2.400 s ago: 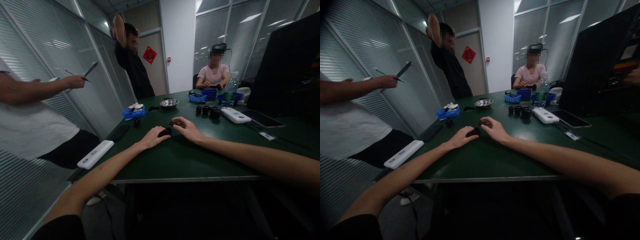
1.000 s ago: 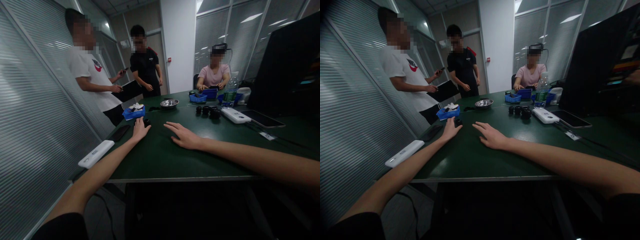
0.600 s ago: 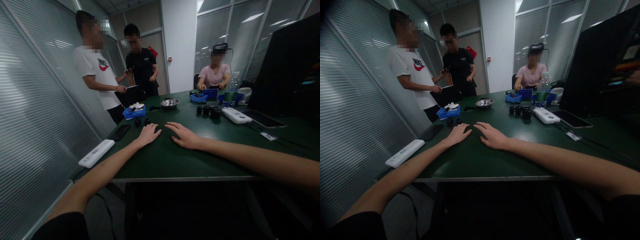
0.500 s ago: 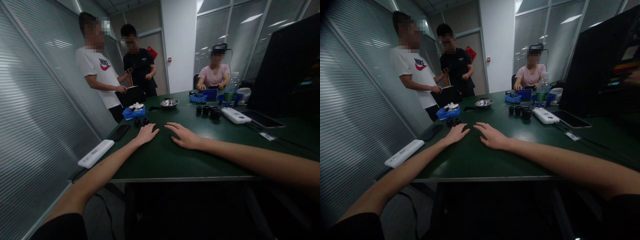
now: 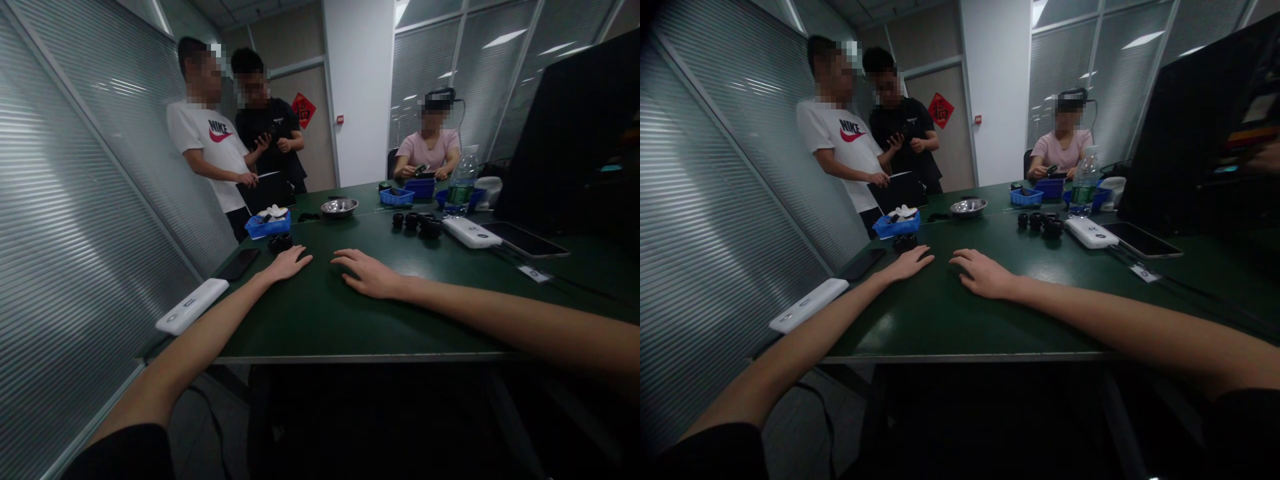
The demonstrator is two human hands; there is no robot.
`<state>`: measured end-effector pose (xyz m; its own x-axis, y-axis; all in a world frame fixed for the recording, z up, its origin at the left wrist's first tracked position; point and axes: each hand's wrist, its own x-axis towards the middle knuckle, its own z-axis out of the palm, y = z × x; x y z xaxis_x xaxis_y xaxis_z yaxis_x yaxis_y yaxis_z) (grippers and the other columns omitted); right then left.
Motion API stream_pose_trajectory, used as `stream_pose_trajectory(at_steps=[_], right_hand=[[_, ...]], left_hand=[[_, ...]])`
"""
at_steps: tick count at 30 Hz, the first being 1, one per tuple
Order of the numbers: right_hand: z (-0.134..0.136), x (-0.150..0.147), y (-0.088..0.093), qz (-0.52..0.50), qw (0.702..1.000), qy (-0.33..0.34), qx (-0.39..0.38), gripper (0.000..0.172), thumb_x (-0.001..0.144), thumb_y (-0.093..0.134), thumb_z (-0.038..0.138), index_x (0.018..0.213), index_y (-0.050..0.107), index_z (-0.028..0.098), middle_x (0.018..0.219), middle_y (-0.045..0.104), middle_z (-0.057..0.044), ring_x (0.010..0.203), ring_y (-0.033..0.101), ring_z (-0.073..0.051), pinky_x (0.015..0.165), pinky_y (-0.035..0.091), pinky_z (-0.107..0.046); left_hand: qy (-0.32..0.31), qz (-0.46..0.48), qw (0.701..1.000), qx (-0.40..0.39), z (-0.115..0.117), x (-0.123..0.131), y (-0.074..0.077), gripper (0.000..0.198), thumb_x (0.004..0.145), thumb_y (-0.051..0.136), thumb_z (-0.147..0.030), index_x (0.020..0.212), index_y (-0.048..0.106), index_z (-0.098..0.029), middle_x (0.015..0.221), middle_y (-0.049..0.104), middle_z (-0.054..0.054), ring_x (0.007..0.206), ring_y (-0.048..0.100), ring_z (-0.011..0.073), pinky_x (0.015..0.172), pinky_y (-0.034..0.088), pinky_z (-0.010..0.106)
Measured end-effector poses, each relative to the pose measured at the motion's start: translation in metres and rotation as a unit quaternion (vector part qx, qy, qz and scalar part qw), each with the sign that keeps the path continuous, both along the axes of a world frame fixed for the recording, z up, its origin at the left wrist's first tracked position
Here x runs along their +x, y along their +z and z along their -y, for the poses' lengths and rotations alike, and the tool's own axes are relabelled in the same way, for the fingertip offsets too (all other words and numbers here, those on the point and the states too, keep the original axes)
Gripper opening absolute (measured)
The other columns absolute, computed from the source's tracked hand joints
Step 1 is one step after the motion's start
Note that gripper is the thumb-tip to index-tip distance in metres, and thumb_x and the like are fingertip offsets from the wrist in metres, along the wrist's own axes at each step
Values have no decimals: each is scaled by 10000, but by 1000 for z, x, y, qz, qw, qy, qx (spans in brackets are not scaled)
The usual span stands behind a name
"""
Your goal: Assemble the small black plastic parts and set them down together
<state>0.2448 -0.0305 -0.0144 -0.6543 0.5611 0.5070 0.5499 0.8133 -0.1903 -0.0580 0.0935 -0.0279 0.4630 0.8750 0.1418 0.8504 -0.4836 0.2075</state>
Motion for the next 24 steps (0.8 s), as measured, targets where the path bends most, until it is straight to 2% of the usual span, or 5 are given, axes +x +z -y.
stream_pose_trajectory(at_steps=[5, 9, 11, 17, 24], right_hand=[[-7, 2, 1, 55, 998, -24, 22, 355, 988, 545, 277, 1328, 627, 214, 1445, 562, -135, 1319, 550, -319, 1083, 510, -540], [-24, 28, 25, 78, 989, -97, 80, 349, 956, 569, 270, 1290, 658, 222, 1422, 576, -139, 1289, 516, -377, 1036, 472, -588], [-34, 55, 43, 72, 974, -189, 98, 341, 963, 537, 259, 1268, 670, 186, 1353, 608, -165, 1254, 504, -382, 1042, 430, -565], [-52, 147, 74, 114, 862, -489, 65, 400, 1028, 435, 328, 1177, 692, 60, 1211, 637, -269, 1132, 536, -362, 855, 401, -441], [-57, 180, 73, 141, 845, -514, -34, 441, 1022, 491, 465, 1075, 766, 124, 1209, 672, -235, 1052, 604, -307, 776, 370, -382]], left_hand=[[6, -10, 1000, -5, 1, 2, 0, 843, 965, 275, -762, 1552, 419, -175, 1655, 344, 136, 1551, 301, 308, 1261, 238, 447], [4, -17, 1000, -2, 1, 2, -2, 842, 968, 251, -763, 1556, 418, -184, 1659, 338, 132, 1553, 297, 308, 1254, 245, 450], [1, -17, 1000, -1, 2, 1, -2, 833, 973, 246, -758, 1558, 416, -190, 1659, 339, 129, 1552, 301, 304, 1251, 249, 448], [3, -20, 1000, 5, 10, 3, 4, 787, 989, 272, -723, 1547, 435, -192, 1647, 366, 124, 1535, 338, 299, 1245, 271, 441], [35, -51, 997, 37, 25, 14, 12, 703, 1014, 280, -653, 1503, 497, -195, 1597, 445, 137, 1471, 432, 331, 1187, 361, 507]])
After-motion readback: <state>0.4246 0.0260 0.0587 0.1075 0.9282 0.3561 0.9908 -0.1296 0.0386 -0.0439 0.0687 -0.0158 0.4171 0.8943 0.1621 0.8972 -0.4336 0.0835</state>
